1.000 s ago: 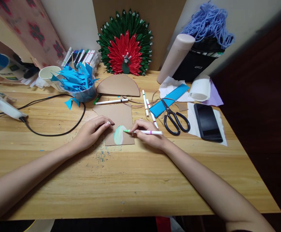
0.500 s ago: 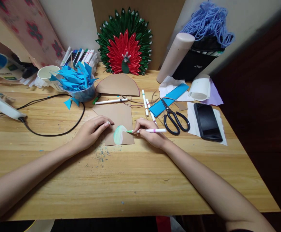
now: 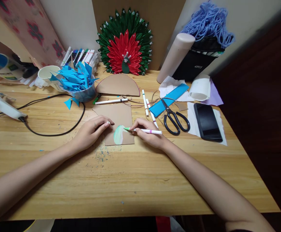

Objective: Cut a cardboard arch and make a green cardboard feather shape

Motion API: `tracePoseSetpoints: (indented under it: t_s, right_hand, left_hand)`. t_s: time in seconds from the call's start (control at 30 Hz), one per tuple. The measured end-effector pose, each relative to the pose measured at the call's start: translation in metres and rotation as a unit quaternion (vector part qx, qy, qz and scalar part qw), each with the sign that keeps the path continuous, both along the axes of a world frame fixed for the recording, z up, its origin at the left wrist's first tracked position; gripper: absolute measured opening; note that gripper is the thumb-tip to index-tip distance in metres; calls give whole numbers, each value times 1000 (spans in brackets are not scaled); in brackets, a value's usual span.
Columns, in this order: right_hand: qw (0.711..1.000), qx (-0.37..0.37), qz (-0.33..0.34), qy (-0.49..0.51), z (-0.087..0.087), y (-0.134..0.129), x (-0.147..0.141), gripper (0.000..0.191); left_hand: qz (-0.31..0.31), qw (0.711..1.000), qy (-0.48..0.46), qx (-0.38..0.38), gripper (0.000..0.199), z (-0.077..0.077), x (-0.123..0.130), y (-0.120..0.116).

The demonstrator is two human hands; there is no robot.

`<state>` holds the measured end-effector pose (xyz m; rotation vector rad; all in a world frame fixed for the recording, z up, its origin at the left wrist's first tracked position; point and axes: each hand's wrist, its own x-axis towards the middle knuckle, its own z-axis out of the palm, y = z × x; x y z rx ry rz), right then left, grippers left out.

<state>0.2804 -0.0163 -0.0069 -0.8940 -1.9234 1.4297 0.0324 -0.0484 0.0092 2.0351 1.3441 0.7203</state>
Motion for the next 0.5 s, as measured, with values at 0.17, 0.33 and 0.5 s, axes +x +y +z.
tracePoseSetpoints:
  t_s: [0.17,0.33,0.5]
  right_hand:
    - [1000,24,-12,-9,0,1,0,12]
    - [1000,-22,-13,-14,7,-2,-4,13]
    - [999,-41,-9,-1,6,-3,-3,13]
  left_hand:
    - [-1,1000,-2,-1,26,0,0,0]
    - [0,1000,-5,-1,27,-1,0,0]
    - [0,1000,-5,0,27,0,0,0]
